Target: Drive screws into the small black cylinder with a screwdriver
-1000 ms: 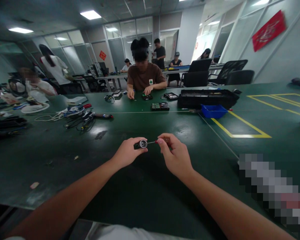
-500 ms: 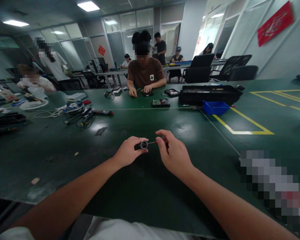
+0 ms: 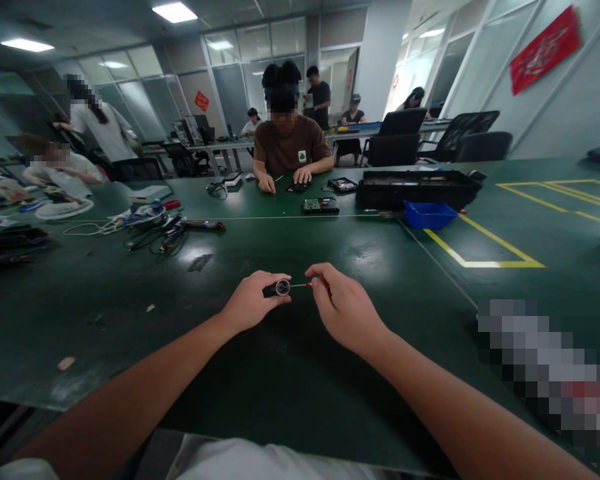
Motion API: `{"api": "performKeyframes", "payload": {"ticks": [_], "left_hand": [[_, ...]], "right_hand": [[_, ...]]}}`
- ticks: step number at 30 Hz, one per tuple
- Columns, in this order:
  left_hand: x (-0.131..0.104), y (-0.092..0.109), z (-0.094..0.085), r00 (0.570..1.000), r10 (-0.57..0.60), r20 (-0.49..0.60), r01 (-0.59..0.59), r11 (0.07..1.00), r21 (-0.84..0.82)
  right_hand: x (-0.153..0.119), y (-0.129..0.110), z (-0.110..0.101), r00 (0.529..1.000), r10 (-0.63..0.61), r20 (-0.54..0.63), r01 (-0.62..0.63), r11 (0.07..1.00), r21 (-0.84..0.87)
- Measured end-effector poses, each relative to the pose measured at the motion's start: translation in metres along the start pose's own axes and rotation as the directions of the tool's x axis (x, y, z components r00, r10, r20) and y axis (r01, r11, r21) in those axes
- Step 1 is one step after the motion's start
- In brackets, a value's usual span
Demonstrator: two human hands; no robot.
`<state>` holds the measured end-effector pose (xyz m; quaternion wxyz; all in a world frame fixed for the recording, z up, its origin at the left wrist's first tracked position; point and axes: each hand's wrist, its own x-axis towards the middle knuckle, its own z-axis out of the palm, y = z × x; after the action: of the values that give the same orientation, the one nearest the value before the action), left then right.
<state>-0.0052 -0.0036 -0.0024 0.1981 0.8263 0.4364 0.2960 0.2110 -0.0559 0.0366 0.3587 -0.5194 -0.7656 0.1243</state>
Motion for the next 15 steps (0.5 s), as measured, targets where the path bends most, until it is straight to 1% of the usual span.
{"api": "performKeyframes", "payload": {"ticks": [3, 6, 8, 11, 15], "left_hand": [[0.0000, -0.0007, -0.0016, 1.000, -0.010, -0.004, 0.010, 1.000, 0.007], [-0.0001, 0.0002, -0.0028, 1.000, -0.011, -0.002, 0.011, 1.000, 0.001], [-0.0002, 0.0013, -0.0032, 1.000, -0.001, 0.009, 0.001, 1.000, 0.006], [-0.0002, 0.0028, -0.0031, 0.999, 0.008, 0.037, -0.009, 1.000, 0.020], [-0.0003, 0.0030, -0.0015, 0.999, 0.002, 0.036, -0.002, 1.000, 0.023]], "right_hand": [[0.0025, 0.0017, -0.0008, 0.998, 0.036, 0.055, -0.037, 0.999, 0.010], [0.0036, 0.0032, 0.0009, 0.998, 0.055, 0.024, -0.055, 0.998, 0.012], [0.0022, 0.0028, 0.0024, 0.999, 0.050, -0.001, -0.050, 0.999, 0.005], [-0.0019, 0.0000, 0.0036, 1.000, 0.027, 0.004, -0.027, 1.000, 0.010], [-0.0049, -0.0033, 0.0026, 0.999, -0.028, -0.017, 0.029, 0.999, 0.045]]}}
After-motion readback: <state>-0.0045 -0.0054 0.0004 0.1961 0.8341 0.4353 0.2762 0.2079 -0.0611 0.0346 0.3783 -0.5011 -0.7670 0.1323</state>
